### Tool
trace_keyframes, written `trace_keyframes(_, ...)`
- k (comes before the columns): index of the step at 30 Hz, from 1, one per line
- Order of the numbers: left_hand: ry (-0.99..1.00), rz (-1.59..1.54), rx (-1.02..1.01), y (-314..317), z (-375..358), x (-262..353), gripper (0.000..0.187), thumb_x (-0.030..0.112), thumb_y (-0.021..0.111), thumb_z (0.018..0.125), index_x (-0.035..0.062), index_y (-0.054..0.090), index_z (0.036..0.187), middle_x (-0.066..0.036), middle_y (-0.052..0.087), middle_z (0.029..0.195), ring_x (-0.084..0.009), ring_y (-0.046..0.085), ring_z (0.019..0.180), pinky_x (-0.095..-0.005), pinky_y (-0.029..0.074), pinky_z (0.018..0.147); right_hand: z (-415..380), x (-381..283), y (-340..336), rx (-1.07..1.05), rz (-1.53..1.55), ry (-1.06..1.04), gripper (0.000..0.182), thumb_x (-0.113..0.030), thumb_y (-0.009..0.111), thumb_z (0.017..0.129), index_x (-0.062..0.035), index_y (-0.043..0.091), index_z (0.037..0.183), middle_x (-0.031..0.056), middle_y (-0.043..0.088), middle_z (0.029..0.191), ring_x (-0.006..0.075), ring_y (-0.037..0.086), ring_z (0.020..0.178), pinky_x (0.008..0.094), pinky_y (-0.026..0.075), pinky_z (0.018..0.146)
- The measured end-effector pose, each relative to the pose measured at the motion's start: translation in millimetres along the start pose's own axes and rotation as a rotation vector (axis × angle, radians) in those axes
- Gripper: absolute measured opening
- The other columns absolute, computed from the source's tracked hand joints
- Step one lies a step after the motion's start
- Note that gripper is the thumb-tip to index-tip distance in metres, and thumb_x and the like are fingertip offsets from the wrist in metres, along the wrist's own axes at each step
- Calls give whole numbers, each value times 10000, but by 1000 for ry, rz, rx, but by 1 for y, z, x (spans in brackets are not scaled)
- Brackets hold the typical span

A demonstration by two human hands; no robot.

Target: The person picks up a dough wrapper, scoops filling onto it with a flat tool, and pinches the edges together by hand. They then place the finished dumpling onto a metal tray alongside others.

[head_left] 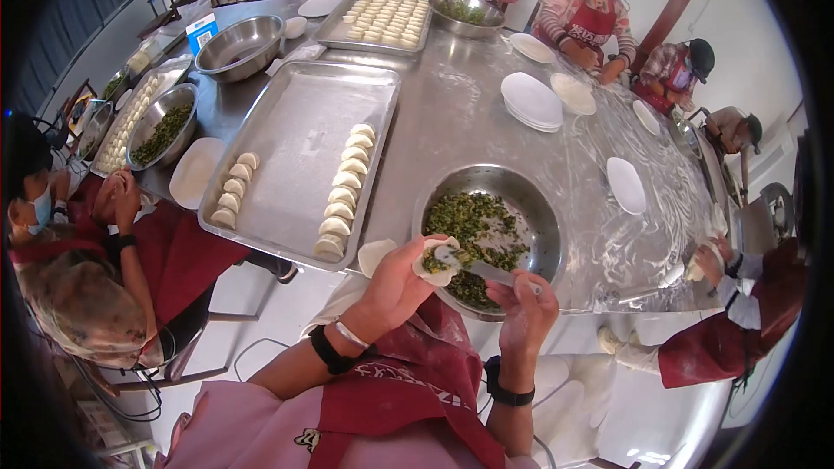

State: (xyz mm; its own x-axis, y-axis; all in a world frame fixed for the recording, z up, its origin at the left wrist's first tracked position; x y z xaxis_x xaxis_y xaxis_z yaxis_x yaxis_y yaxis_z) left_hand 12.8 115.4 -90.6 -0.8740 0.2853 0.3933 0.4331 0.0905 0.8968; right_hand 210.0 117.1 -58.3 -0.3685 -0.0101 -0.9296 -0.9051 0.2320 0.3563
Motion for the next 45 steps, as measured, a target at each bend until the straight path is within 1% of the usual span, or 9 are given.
trace_keyframes(5,79,-22,38,1,2,8,481,336,321,1098,-22,434,1400,-151,533,1383,-261,506,1303,-408,380,1143,-26,-44,9,46,-216,-307,231,-114,591,980,105,611,1051,202,687,921,301,733,801,359,628,700)
trace_keyframes(11,89,-52,-21,9,4,9,472,326,350,1092,-32,453,1380,-153,553,1351,-253,514,1283,-399,378,1132,-37,-43,5,26,-227,-266,232,-114,589,988,109,606,1053,201,690,951,292,730,804,358,624,726)
trace_keyframes(17,72,-90,-15,9,2,6,460,307,382,1084,-41,457,1375,-159,552,1344,-258,523,1267,-405,385,1124,-36,-54,-1,73,-269,-387,202,-73,566,1003,118,610,1052,214,703,983,277,729,870,362,612,794)
trace_keyframes(20,64,-94,2,8,1,2,460,310,386,1083,-37,461,1375,-156,546,1353,-260,525,1267,-410,388,1124,-41,-51,13,-18,-381,-449,175,-53,566,990,102,625,1046,219,703,994,292,728,873,370,614,791)
trace_keyframes(23,66,-91,6,9,0,0,458,317,388,1083,-30,468,1371,-148,552,1347,-258,530,1259,-409,392,1119,-47,-48,25,-54,-546,-572,88,0,644,937,46,667,1008,176,739,987,241,737,884,339,598,796)
trace_keyframes(27,63,-35,-10,6,2,0,497,357,318,1096,-11,442,1404,-166,528,1402,-267,498,1313,-409,365,1149,-66,-52,51,-198,-795,-859,127,42,677,879,-10,685,995,157,753,966,271,745,893,338,593,797)
trace_keyframes(36,81,-22,1,5,2,5,501,362,322,1093,-23,456,1385,-166,553,1366,-262,504,1303,-399,363,1144,-69,-59,49,-167,-749,-874,159,100,642,866,1,675,985,189,743,966,294,740,904,357,603,785)
trace_keyframes(42,88,-33,13,11,-1,9,436,334,380,1087,-12,516,1314,-128,601,1260,-224,567,1178,-377,429,1057,-85,-58,64,-260,-827,-973,138,62,680,850,3,681,975,191,742,970,327,742,885,383,603,781)
trace_keyframes(45,88,-31,15,5,0,8,441,335,379,1087,-18,515,1313,-139,597,1263,-233,563,1193,-380,423,1072,-83,-69,58,-180,-829,-945,134,82,646,862,1,683,962,192,744,963,321,738,898,362,596,786)
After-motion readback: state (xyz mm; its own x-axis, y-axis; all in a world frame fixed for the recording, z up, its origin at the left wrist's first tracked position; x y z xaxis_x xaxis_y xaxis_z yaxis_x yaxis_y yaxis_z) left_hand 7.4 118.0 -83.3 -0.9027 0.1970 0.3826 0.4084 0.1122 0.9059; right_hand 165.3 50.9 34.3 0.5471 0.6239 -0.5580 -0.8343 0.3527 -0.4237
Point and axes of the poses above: each hand's wrist, its own z-axis towards the middle knuckle, its own y-axis out of the palm, x = y × z, the point moved 9 cm from there along z, towards the middle knuckle
